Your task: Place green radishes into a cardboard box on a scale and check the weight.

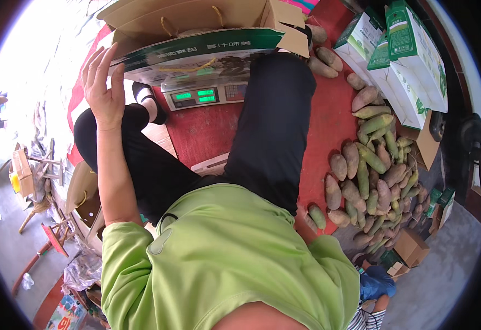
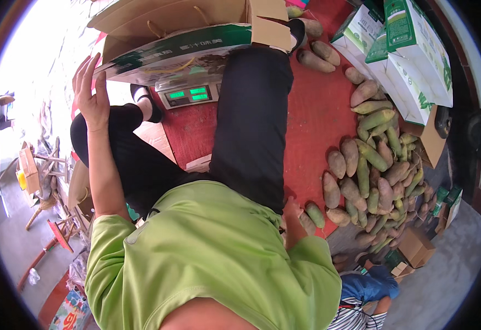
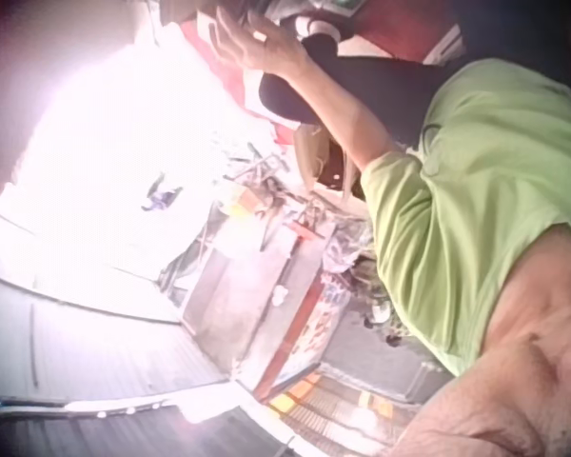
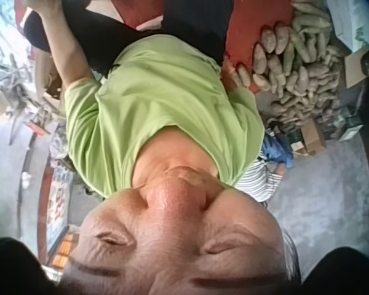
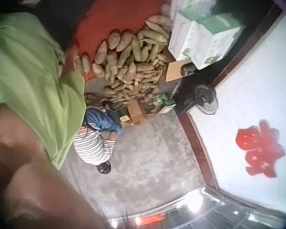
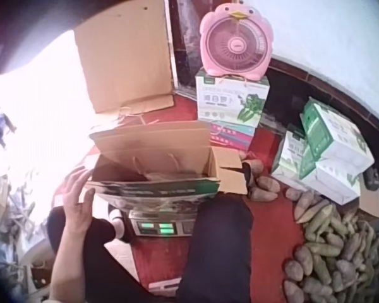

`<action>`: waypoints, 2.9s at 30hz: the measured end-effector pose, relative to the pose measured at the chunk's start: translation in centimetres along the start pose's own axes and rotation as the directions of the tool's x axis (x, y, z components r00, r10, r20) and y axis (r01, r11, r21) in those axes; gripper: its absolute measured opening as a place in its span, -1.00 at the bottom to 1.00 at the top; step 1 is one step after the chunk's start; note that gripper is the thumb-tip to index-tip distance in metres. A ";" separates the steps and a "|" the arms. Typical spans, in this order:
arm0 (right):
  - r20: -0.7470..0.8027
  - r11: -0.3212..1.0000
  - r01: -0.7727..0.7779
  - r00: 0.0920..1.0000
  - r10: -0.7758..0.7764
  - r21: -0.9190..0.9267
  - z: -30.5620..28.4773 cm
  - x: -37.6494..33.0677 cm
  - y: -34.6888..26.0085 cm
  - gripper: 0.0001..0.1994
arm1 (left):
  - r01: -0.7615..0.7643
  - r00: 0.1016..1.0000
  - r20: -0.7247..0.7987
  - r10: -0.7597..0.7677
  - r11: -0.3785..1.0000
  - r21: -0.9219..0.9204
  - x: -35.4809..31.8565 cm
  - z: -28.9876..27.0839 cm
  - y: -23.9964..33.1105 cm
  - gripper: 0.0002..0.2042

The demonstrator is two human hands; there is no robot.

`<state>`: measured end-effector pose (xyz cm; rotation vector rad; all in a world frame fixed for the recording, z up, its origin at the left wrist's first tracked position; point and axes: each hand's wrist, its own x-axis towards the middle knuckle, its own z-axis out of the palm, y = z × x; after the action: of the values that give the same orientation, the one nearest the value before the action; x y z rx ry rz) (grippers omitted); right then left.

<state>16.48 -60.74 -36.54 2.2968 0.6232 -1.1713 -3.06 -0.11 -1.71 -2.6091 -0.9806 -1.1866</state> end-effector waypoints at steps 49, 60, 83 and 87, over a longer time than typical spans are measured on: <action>-0.995 -0.132 0.991 0.012 0.094 -0.001 -59.2 -19.5 -12.3 -0.43 | -0.031 0.990 0.124 0.067 0.961 -0.275 1.7 -1.2 1.3 -0.84; -0.784 -0.318 0.754 0.396 -0.478 0.575 -59.7 -16.8 -29.5 -0.50 | -0.025 0.996 0.075 0.048 0.957 -0.288 1.5 -1.5 1.2 -0.84; -0.754 0.162 0.921 0.383 -0.534 0.354 -61.0 -13.2 -24.0 -0.72 | -0.008 1.000 0.001 0.009 0.981 -0.196 0.9 -1.0 0.0 -0.79; -0.776 0.133 0.909 0.409 -0.481 0.396 -60.4 -11.8 -24.6 -0.72 | 0.002 1.000 -0.009 -0.003 0.984 -0.176 0.8 -1.2 -0.4 -0.78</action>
<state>32.52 -7.27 -0.83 3.2356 2.0405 -1.4881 -3.66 0.22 -0.39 -2.7330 -0.9163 -1.3427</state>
